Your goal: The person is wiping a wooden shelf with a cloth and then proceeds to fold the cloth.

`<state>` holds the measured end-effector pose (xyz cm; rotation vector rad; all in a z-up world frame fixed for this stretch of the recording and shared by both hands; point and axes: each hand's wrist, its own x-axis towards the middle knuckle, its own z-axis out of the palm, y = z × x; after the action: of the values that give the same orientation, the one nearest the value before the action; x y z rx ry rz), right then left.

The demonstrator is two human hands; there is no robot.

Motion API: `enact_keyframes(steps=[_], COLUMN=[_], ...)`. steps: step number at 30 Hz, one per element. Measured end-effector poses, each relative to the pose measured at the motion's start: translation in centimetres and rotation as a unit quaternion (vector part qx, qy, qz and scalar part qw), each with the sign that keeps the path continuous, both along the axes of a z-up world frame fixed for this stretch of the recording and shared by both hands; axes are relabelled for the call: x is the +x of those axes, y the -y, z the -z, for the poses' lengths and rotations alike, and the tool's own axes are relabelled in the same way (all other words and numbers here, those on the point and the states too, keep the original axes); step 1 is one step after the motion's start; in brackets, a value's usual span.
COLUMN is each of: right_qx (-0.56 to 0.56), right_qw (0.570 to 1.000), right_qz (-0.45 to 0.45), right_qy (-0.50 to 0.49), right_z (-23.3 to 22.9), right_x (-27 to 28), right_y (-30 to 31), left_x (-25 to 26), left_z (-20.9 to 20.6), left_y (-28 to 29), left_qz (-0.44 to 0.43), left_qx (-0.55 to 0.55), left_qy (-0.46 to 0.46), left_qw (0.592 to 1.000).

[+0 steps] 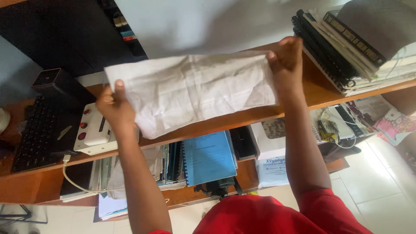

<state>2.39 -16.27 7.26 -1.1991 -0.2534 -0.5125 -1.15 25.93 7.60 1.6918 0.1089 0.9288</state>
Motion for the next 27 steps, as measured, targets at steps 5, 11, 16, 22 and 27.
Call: enact_keyframes(steps=[5, 11, 16, 22, 27], right_qx=[-0.217, -0.352, -0.463, -0.542, -0.551], right_qw=[0.974, 0.934, 0.872, 0.834, 0.814], right_qz=[0.048, 0.059, 0.154, -0.041, -0.061], right_qy=[0.047, -0.02, 0.043, 0.095, 0.172], right_z=[3.9, 3.8, 2.2, 2.0, 2.9], right_x=[3.7, 2.6, -0.3, -4.4, -4.1], right_y=[2.7, 2.3, 0.9, 0.8, 0.9], left_x=[0.6, 2.5, -0.7, -4.9, -4.7], left_z=[1.7, 4.5, 3.5, 2.9, 4.9], left_y=[0.0, 0.1, 3.8, 6.7, 5.9], left_qz=[-0.009, -0.067, -0.214, 0.251, 0.25], left_qx=[0.134, 0.284, 0.512, 0.327, 0.31], left_qy=[-0.1, -0.134, -0.027, -0.061, -0.076], left_qw=[0.986, 0.947, 0.832, 0.909, 0.914])
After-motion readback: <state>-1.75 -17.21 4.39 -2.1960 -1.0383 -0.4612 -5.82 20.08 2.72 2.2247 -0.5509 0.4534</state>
